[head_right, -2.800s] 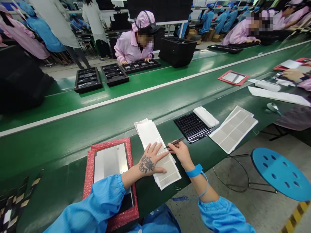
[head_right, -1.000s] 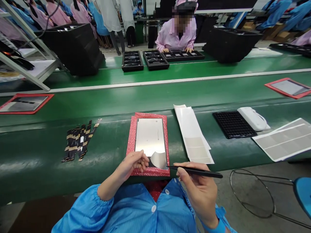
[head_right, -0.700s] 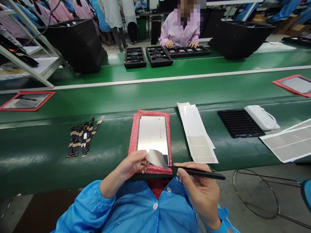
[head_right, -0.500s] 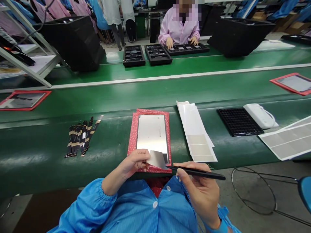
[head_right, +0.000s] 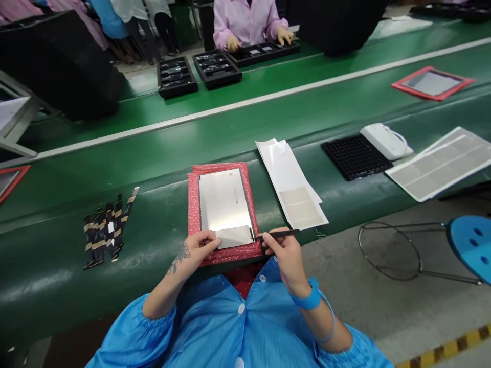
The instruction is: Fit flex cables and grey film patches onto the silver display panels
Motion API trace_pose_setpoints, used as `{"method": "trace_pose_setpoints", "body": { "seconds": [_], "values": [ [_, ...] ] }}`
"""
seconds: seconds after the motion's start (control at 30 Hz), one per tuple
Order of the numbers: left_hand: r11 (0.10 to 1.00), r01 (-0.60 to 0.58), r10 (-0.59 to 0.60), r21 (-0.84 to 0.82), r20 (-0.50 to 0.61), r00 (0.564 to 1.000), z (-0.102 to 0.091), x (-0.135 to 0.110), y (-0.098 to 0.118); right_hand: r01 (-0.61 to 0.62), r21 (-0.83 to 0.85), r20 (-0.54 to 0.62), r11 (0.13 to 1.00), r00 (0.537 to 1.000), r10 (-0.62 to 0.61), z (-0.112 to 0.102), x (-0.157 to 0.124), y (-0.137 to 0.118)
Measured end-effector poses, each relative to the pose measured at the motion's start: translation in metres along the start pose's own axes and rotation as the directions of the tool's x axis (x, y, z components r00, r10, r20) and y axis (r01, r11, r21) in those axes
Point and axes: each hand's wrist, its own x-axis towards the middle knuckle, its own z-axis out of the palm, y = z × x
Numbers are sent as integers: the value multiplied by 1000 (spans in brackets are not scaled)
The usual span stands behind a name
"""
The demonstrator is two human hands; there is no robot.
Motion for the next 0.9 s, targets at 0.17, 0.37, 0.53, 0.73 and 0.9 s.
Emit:
{"method": "trace_pose_setpoints", "body": {
  "seconds": [0.17,0.37,0.53,0.73,0.9],
  "values": [
    [960,-59,62,272,-2,998,2,5,0,-68,53,8,996,998,68,-2,-2,13],
    [909,-79,89,408,-6,996,5,8,7,-75,78,31,994,997,73,-6,-3,14],
    [874,-126,169,469,-49,984,9,2,5,-75,84,50,994,996,71,-7,-3,17],
    [831,-156,231,533,-78,970,14,-4,4,-51,75,47,996,998,48,-8,-6,18],
    [816,-144,228,559,-82,970,15,-4,3,-57,71,51,996,997,54,-9,-7,18]
  ]
}}
